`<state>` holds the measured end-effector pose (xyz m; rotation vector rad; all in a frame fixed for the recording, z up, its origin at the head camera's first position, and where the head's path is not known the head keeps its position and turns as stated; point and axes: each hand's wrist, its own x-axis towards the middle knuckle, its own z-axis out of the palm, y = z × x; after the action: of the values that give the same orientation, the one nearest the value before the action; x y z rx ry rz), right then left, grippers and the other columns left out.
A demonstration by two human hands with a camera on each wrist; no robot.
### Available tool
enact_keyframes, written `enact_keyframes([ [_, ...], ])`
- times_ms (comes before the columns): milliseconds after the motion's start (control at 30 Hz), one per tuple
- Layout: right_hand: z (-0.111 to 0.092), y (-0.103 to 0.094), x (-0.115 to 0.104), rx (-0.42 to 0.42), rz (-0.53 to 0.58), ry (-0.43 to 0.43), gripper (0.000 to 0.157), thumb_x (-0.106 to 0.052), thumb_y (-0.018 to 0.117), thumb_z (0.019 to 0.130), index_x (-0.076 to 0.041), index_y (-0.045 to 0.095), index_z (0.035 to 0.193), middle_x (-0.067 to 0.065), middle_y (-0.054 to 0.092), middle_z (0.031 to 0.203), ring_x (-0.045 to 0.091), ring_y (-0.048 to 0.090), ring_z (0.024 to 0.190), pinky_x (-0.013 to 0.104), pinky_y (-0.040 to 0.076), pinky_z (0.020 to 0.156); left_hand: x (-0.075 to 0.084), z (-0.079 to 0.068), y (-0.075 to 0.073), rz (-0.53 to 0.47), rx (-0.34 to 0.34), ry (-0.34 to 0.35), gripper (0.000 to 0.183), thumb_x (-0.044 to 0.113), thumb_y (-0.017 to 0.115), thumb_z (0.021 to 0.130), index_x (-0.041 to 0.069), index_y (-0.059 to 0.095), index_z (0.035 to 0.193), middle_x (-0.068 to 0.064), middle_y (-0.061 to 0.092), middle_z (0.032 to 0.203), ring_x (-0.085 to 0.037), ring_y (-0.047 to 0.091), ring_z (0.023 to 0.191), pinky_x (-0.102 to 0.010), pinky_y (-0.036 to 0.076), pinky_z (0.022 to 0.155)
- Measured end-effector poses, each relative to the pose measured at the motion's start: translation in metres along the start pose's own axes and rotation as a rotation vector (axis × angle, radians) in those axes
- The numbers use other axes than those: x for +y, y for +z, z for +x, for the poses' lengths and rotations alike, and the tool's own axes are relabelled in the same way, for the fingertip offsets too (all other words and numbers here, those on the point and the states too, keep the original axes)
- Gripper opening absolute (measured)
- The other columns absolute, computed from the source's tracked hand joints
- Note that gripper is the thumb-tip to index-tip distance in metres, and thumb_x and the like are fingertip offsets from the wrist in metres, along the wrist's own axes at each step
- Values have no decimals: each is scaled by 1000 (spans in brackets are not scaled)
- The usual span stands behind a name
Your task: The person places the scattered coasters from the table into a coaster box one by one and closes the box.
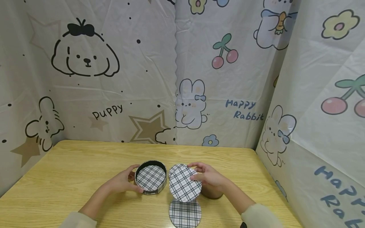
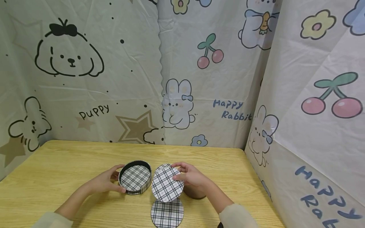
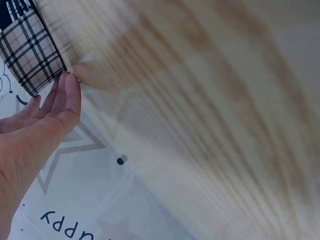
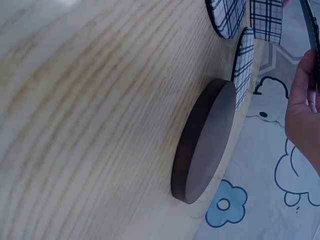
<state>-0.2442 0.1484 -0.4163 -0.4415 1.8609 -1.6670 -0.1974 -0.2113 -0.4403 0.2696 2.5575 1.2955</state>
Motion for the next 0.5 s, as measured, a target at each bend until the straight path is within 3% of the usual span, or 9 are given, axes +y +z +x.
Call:
enact_keyframes([
  [500,22,17,-8,36,8,-23,49,-6,65,86,-5,46,130,6,59,100,16,64,85,27,56,69,-1,0,0,-4,0,1,105,32,84,67,2,23,146,-18,54,124,-39,49,119,-54,41,101],
])
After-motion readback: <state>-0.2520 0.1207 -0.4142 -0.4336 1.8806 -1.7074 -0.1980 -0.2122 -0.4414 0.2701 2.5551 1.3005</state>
